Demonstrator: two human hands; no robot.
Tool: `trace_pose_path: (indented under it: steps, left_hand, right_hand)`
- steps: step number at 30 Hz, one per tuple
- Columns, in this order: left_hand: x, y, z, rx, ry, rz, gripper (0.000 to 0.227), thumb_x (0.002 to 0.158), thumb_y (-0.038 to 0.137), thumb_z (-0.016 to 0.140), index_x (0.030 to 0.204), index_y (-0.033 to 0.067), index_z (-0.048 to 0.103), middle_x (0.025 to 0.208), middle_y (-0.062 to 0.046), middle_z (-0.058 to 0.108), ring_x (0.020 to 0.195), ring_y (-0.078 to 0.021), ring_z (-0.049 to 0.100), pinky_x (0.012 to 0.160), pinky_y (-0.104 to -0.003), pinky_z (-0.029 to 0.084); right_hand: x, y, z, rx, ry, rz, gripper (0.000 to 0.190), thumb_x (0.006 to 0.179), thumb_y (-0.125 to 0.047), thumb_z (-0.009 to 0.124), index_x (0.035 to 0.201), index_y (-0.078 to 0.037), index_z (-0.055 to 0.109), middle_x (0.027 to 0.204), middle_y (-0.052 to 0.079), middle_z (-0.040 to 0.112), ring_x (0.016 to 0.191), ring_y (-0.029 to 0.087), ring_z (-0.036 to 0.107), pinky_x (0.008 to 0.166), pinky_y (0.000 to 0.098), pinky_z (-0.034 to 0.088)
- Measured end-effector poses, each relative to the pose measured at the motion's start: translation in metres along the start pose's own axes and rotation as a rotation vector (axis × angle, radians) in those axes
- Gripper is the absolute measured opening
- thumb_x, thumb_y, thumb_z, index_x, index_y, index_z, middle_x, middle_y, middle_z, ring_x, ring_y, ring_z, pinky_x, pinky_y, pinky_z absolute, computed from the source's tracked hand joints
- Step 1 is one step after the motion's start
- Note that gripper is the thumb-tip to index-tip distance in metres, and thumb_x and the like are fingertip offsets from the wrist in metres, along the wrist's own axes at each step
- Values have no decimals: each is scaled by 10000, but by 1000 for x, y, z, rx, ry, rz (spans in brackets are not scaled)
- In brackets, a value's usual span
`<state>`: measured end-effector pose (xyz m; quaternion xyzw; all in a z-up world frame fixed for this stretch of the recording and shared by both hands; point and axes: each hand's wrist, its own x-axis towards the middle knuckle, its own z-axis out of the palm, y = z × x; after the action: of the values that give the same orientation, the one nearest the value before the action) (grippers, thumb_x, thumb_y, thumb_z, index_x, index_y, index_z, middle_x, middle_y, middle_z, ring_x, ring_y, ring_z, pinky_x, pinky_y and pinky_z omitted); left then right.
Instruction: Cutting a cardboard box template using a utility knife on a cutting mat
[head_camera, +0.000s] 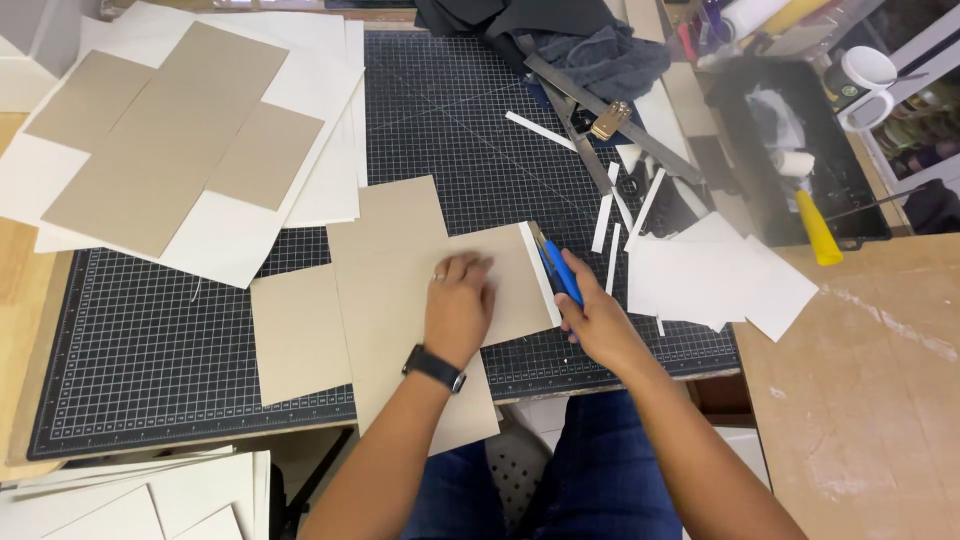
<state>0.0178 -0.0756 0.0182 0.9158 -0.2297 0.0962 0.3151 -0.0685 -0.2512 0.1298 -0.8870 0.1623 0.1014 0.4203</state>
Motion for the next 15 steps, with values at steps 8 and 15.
trace_pose_path:
  steps: [8, 15]
  left_hand:
    - [20, -3, 42, 249, 16, -6, 421, 988, 344, 625, 1380, 192, 652, 1455, -86, 518, 1418, -340, 393, 1148, -489, 327]
    - [17, -2, 44, 279, 12, 12, 412, 1041, 346, 540, 1410, 177, 612, 1481, -109, 497, 1438, -360, 373, 1166, -504, 290]
  right_hand:
    - [21, -5, 11, -201, 111, -82, 549, 1082, -288, 434, 1618, -192, 365, 1316, 285, 647, 1012, 399, 731, 785, 515, 623]
    - [25, -4, 17, -318, 128, -81, 522, 1085, -337, 435, 1594, -223, 416, 1335, 251, 661, 1162, 440, 678, 894, 545, 588]
